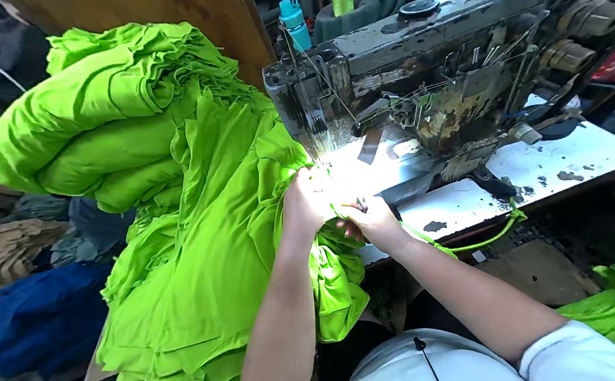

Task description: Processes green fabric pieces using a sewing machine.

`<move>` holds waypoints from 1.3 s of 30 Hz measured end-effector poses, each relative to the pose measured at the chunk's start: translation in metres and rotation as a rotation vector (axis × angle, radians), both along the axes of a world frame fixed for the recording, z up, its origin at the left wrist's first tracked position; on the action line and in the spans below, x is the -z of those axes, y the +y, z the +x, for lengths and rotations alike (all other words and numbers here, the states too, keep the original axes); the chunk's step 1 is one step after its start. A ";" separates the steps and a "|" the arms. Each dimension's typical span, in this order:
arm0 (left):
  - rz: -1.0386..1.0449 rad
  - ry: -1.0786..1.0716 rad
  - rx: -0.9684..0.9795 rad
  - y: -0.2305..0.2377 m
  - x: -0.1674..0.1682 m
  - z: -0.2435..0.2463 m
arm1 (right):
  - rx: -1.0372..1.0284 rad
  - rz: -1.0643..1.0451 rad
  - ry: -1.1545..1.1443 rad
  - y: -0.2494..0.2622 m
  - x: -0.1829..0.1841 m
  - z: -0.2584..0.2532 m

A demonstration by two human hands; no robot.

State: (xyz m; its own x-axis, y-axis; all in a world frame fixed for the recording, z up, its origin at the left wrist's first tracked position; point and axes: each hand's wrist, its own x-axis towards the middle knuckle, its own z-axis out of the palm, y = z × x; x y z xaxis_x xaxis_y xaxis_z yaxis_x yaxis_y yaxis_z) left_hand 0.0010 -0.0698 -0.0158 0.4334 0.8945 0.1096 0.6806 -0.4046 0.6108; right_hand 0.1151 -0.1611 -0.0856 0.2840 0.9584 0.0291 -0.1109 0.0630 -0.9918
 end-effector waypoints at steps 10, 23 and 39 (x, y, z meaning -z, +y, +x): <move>-0.624 -0.815 0.056 0.002 -0.011 -0.019 | -0.106 -0.098 0.145 0.000 -0.013 0.007; 0.371 0.450 0.824 -0.009 -0.034 -0.020 | -0.220 0.166 -0.537 -0.035 -0.024 0.010; 0.493 1.003 0.641 -0.023 -0.074 -0.003 | -0.136 0.127 -0.453 -0.006 0.006 0.021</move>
